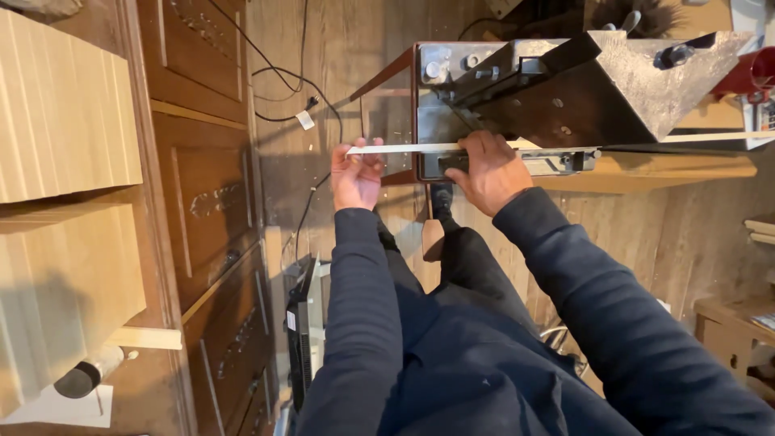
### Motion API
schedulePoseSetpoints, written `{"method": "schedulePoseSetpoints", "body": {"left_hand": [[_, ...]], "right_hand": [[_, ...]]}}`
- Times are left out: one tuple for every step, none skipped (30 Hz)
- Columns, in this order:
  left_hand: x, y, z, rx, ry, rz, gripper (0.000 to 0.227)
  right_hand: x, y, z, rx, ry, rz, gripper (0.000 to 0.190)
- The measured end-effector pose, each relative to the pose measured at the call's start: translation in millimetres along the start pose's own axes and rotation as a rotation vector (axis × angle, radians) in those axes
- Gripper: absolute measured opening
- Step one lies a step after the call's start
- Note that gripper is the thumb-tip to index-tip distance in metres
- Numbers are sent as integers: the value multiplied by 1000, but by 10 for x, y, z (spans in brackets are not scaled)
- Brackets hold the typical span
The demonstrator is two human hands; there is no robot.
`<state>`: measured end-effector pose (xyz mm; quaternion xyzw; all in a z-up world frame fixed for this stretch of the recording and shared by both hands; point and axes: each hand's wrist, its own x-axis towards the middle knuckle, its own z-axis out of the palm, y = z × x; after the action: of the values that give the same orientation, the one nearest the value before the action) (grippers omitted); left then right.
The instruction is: Cutting wooden frame moldings to length using a manual miter trimmer and organizing components for assembly.
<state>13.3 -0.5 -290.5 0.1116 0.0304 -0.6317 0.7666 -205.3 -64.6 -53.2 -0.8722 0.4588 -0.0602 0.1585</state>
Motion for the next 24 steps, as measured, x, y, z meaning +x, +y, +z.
{"method": "schedulePoseSetpoints", "body": {"left_hand": [[23,8,-7,2,0,-2,20],[24,22,-14,24,13,-6,19],[24,40,-23,46,26,-11,18],[24,38,-32,48,27,-8,18],[24,37,-42,64,28,-3,18],[23,37,-50,79,30,1,18],[36,54,-47,81,31,4,18],[34,60,-46,89,53,-5,18],[32,65,-44,98,76,-13,17],[39,66,-88,100,75,-11,17],[48,66,-130,96,88,-19,17],[53,58,-170,92,102,-30,17],[53,74,-152,93,101,-29,17],[54,85,-134,98,107,-41,16],[57,96,-118,102,114,-53,16],[65,99,-126,103,112,-54,16],[74,102,-134,110,105,-55,16],[63,107,-146,118,101,-56,16],[59,109,-153,118,103,-58,16],[65,114,-160,125,87,-55,17],[72,119,-167,131,71,-53,17],[69,117,-170,132,71,-53,17],[67,114,-173,110,55,-54,18],[63,113,-176,88,39,-56,18]], "right_hand": [[1,7,-2,2,2,2,46],[-3,6,-4,-5,-3,-4,46],[-7,2,-3,-12,-8,-11,47],[-4,13,-1,-9,-8,-14,47],[0,21,2,-10,-10,-19,47],[3,28,3,-11,-12,-25,47],[5,30,7,-8,-13,-27,47],[-10,32,9,-10,-6,-30,47],[-25,35,9,-11,1,-33,47],[-14,28,-1,-9,3,-36,47],[-4,21,-14,3,-10,-24,46],[0,16,-31,15,-23,-11,45],[1,13,-34,16,-22,-12,45],[2,12,-38,10,-18,-16,44],[3,12,-41,4,-14,-20,44],[4,16,-42,3,-13,-20,44],[5,21,-43,-1,-15,-22,44],[-4,20,-42,-3,-20,-23,43],[-10,21,-39,-2,-20,-21,43],[-4,26,-34,10,-15,-22,43],[2,30,-30,22,-9,-24,44],[-4,33,-25,23,-8,-24,44],[-10,36,-20,16,-6,-27,44],[-17,39,-14,9,-4,-30,44]]}}
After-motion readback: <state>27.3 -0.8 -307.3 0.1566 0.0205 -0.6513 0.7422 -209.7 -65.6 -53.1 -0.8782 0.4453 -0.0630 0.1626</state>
